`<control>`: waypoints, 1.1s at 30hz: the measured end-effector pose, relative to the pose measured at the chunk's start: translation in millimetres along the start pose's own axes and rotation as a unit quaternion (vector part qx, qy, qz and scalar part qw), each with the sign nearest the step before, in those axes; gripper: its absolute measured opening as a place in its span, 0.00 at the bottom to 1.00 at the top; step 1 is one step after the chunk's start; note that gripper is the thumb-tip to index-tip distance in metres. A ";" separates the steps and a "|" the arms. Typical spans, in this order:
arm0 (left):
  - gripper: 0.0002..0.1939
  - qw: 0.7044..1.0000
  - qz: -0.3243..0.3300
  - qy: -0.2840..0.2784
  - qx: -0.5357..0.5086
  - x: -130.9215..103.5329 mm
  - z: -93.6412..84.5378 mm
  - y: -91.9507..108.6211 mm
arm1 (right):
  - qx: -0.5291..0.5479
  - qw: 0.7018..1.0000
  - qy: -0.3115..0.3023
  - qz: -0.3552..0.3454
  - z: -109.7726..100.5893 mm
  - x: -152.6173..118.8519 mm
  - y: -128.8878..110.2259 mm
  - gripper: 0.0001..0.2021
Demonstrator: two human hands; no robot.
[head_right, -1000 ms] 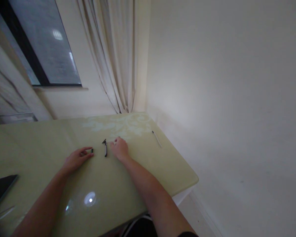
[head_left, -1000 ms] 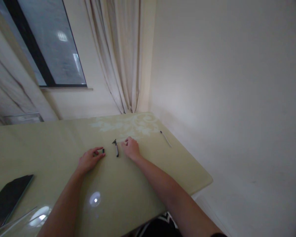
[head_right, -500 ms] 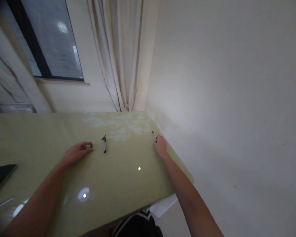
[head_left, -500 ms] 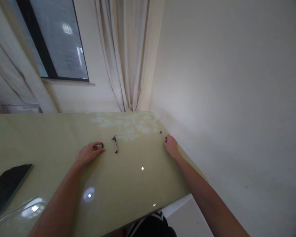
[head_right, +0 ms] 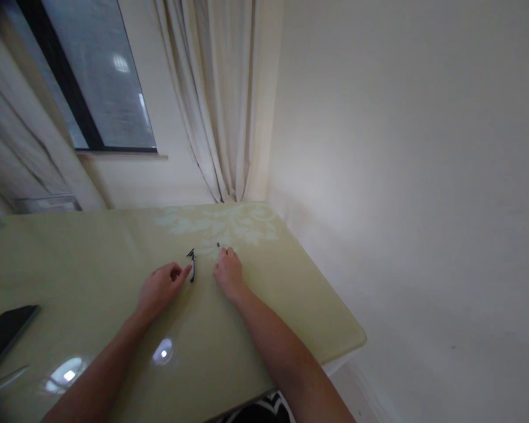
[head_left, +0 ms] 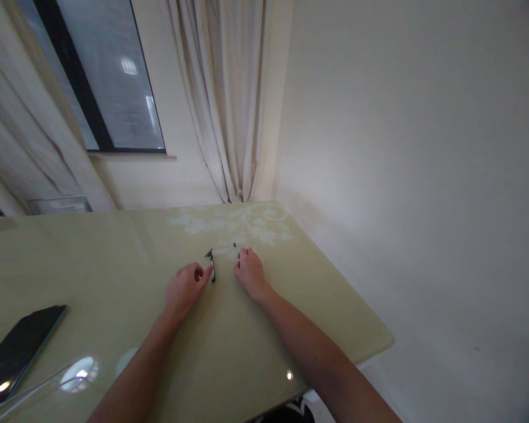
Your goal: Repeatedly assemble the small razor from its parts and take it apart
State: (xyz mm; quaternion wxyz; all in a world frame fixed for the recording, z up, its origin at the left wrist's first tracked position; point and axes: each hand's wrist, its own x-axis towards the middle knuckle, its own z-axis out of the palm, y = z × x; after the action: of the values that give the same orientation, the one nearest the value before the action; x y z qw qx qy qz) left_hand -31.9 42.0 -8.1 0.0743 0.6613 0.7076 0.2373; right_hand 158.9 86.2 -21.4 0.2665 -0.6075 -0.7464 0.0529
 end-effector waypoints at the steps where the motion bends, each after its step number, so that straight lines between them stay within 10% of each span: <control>1: 0.27 1.000 -0.009 -0.016 0.018 -2.9 -0.3 4.9 | 0.002 1.000 -0.001 0.002 0.0 -2.2 2.8 0.13; 17: 0.28 0.985 0.012 -0.090 0.148 -17.2 4.1 26.1 | 0.081 0.997 0.008 -0.018 12.9 -13.2 -3.3 0.09; 33: 0.29 0.980 0.003 -0.106 0.166 -12.8 12.4 25.7 | 0.237 0.962 0.058 0.120 2.3 -1.6 20.3 0.04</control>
State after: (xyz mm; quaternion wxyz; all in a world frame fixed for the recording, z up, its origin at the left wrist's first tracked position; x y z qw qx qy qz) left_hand -2.1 32.8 -10.4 0.0380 0.6879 0.7234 0.0454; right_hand 175.9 90.4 -32.2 0.4375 -0.6141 -0.6174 0.2242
